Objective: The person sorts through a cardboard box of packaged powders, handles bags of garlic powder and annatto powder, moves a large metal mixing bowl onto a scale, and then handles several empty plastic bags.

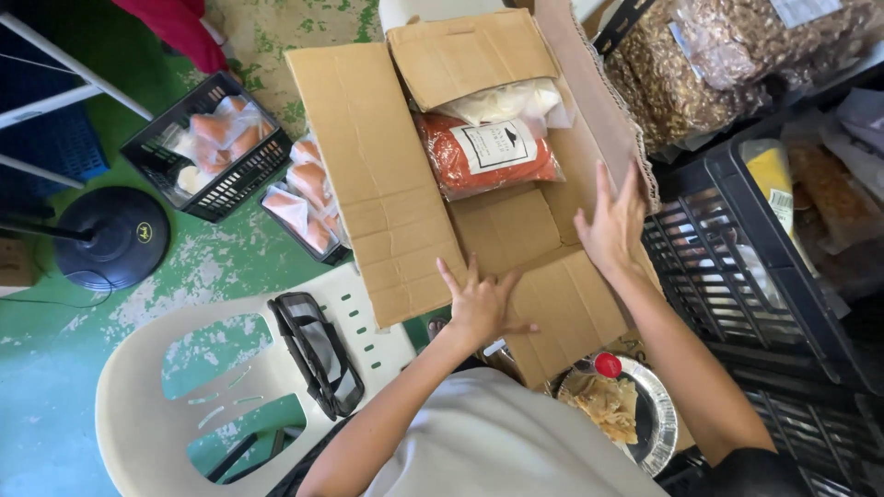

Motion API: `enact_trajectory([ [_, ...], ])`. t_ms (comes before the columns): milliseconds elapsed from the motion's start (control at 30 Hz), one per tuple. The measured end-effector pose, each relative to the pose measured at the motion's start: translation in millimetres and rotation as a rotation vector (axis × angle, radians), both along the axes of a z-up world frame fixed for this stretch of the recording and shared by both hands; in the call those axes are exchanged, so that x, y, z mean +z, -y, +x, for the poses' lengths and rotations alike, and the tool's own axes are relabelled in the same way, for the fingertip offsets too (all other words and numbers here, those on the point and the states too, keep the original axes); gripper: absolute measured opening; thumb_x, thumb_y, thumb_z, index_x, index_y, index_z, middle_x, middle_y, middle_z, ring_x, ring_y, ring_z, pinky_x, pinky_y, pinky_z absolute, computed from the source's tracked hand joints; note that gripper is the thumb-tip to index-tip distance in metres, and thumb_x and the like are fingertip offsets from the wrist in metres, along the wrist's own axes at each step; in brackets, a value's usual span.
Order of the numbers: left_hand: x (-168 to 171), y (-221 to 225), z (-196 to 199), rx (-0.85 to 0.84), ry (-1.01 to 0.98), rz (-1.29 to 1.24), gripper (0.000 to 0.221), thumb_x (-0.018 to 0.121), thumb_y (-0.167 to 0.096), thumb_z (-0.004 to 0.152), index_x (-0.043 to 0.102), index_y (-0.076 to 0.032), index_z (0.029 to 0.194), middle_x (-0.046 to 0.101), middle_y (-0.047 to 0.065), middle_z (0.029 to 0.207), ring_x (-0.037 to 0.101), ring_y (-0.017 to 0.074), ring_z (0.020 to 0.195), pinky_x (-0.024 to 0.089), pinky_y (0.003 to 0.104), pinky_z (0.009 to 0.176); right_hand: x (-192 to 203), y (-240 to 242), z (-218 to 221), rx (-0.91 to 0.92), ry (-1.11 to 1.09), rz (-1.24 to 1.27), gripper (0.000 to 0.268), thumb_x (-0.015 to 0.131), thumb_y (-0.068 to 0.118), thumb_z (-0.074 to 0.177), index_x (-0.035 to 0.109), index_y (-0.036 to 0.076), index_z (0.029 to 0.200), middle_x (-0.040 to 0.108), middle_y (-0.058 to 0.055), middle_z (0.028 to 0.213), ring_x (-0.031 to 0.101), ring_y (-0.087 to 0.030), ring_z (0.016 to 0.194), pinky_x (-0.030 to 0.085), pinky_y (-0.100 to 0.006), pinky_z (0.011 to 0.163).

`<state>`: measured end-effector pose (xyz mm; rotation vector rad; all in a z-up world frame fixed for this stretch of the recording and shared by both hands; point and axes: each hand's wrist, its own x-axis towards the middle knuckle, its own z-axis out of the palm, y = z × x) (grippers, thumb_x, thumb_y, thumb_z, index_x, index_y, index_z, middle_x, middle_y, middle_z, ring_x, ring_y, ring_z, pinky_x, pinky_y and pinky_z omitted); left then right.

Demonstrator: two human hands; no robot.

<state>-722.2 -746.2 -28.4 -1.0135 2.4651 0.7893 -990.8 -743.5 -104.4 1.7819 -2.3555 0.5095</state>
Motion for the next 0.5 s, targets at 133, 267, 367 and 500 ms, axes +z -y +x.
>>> enact_trajectory([
  [133,-45,-10,-10,0.049,0.004,-0.088,0.095,0.074,-0.070,0.072,0.037,-0.030,0.150,0.062,0.012,0.138,0.026,0.0425,0.151,-0.008,0.087,0.106,-22,47,8,-0.032,0.302,0.063,0.080,0.066,0.001,0.094,0.032,0.019,0.164,0.018,-0.036,0.160,0.045,-0.053,0.139,0.044,-0.060,0.110],
  [267,-66,-16,-16,0.081,0.016,-0.134,0.094,0.078,-0.065,0.071,0.035,-0.029,0.146,0.060,0.013,0.136,0.025,0.0409,0.151,-0.012,0.087,0.106,-63,133,6,0.016,0.315,-0.119,0.035,0.069,0.017,0.093,0.066,0.015,0.127,0.067,-0.013,0.118,0.065,-0.036,0.113,0.052,-0.048,0.095],
  [367,-58,-17,-14,0.107,0.002,-0.147,0.089,0.079,-0.062,0.071,0.038,-0.029,0.143,0.060,0.013,0.135,0.027,0.0391,0.150,-0.011,0.085,0.108,-95,207,7,-0.123,0.333,-0.033,0.024,0.067,0.031,0.092,0.072,0.029,0.116,0.072,-0.003,0.105,0.071,-0.027,0.103,0.058,-0.044,0.084],
  [500,-56,-13,-15,0.132,-0.015,-0.091,0.085,0.080,-0.058,0.073,0.041,-0.029,0.143,0.060,0.015,0.136,0.029,0.0362,0.150,-0.012,0.083,0.110,-215,330,-35,-0.223,0.403,0.119,0.030,0.062,0.034,0.089,0.074,0.032,0.117,0.075,-0.005,0.107,0.072,-0.028,0.107,0.061,-0.048,0.082],
])
